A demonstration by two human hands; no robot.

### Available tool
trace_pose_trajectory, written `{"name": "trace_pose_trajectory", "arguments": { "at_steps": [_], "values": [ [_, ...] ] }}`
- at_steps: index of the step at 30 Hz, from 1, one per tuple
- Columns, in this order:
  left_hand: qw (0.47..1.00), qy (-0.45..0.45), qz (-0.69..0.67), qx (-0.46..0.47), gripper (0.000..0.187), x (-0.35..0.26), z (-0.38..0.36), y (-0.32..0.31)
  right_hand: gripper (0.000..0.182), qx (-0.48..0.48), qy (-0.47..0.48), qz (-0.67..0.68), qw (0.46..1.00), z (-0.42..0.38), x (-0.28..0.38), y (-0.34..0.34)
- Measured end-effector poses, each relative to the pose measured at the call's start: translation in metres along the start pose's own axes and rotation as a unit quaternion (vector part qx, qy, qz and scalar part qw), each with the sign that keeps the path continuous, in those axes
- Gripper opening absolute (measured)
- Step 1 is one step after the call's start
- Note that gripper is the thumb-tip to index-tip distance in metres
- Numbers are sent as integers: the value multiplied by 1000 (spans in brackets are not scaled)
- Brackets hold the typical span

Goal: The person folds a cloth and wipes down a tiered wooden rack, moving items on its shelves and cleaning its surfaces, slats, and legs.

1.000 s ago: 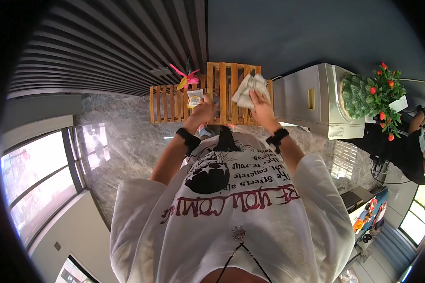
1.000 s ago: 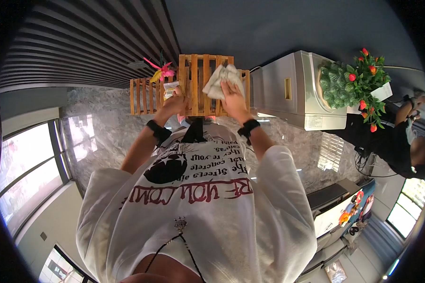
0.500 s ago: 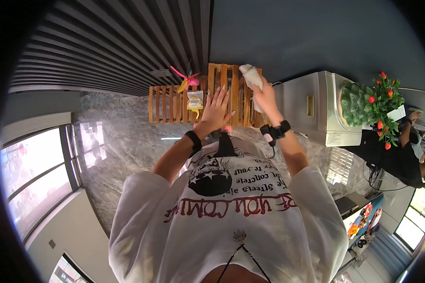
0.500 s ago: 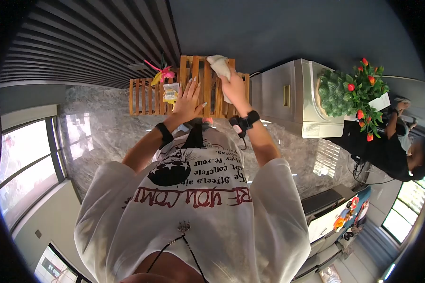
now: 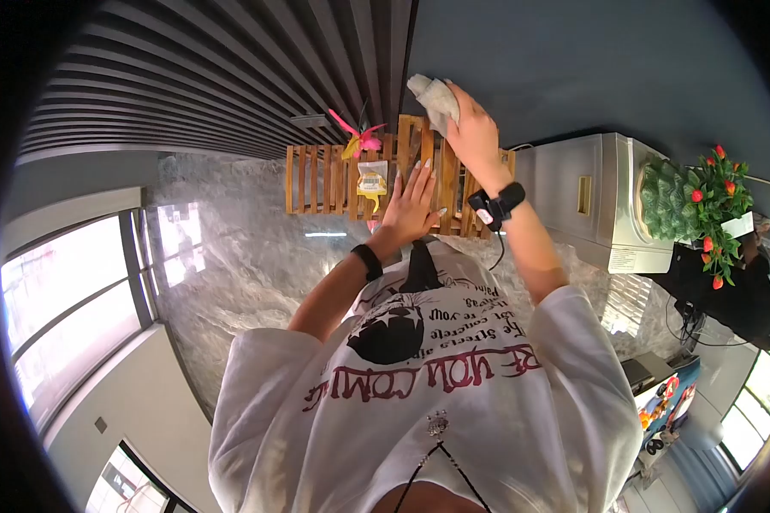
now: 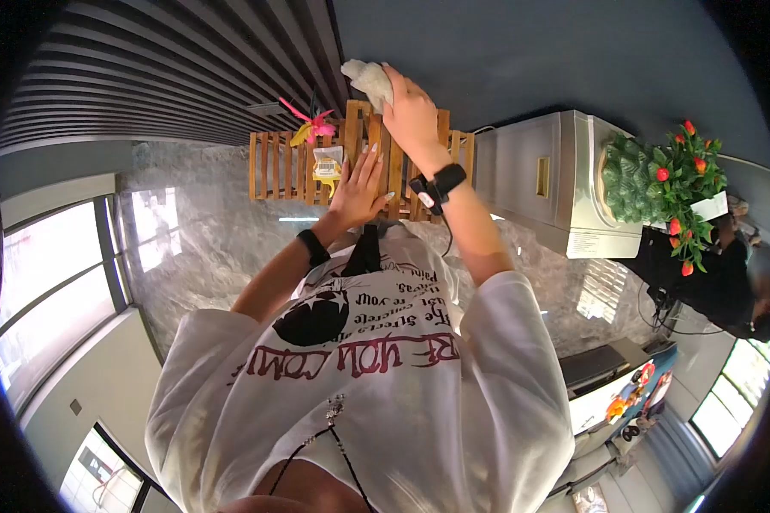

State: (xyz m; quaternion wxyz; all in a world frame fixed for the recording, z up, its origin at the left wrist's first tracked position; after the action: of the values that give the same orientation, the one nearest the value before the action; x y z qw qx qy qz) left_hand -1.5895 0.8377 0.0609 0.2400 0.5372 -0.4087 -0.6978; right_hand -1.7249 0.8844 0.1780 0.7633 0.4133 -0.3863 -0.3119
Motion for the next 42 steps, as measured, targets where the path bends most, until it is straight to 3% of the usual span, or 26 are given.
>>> {"name": "trace_pose_trajectory", "arguments": {
  "at_steps": [2,3,5,7,9,12,21,24,26,28,30,31,32,33,36,37,39,40,42],
  "values": [
    [1000,0,29,-4,68,2,0,-3,51,-29,100,43,994,1,3,-6],
    [1000,-2,29,-5,68,1,0,-3,51,-31,100,42,994,1,-7,-18],
    [999,2,35,11,68,1,1,-3,49,42,251,-74,964,-11,-7,-63],
    [999,1,41,7,68,1,0,-1,48,30,272,-103,956,-13,-7,-76],
    [999,-2,43,7,68,1,1,-2,48,127,151,-97,976,-9,-24,-97],
    [999,1,40,5,68,1,-1,-6,49,194,112,-154,962,-13,-24,-108],
    [999,6,34,-4,63,7,6,-10,59,105,188,-169,962,-57,0,-84],
    [999,-3,15,-38,60,3,2,-3,61,131,169,-156,964,-67,3,-80],
    [1000,4,22,-3,57,7,5,-7,61,129,169,-162,964,-76,10,-75],
    [999,8,27,31,55,13,6,-14,59,173,142,-117,968,-90,10,-70],
    [997,-63,14,-49,49,5,5,-2,61,153,104,-48,981,-100,2,-56],
    [997,-64,14,-50,49,4,5,-2,64,133,66,24,989,-103,-6,-52],
    [996,-59,-2,-66,48,3,2,1,53,108,27,94,989,-105,-17,-50],
    [995,-54,-18,-83,48,2,1,5,53,108,27,92,989,-100,-18,-44],
    [989,-79,-54,-109,42,-2,-3,13,37,126,-172,256,943,-91,-62,-48],
    [989,-78,-55,-109,42,-3,-4,16,37,28,-155,303,940,-71,-56,-24],
    [988,-110,-31,-102,45,-10,-6,19,40,-22,-171,263,949,-47,-35,2],
    [988,-110,-32,-101,45,-8,-7,16,40,-22,-173,263,949,-41,-32,-5],
    [980,-165,-80,-74,42,-9,-8,7,45,116,8,80,990,-17,-3,-42]
  ]
}}
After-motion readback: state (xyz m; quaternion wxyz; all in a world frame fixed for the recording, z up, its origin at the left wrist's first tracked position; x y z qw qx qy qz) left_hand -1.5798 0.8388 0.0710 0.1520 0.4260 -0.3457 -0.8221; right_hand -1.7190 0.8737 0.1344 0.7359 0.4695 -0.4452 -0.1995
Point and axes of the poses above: each hand's wrist, its own z-axis towards the middle knuckle, its own y-axis out of the back of the hand, x = y × z, the point moved 8 cm from there along z, towards the middle knuckle, and after that the axes turned 9 degrees about -z, right-handed, at the moved point
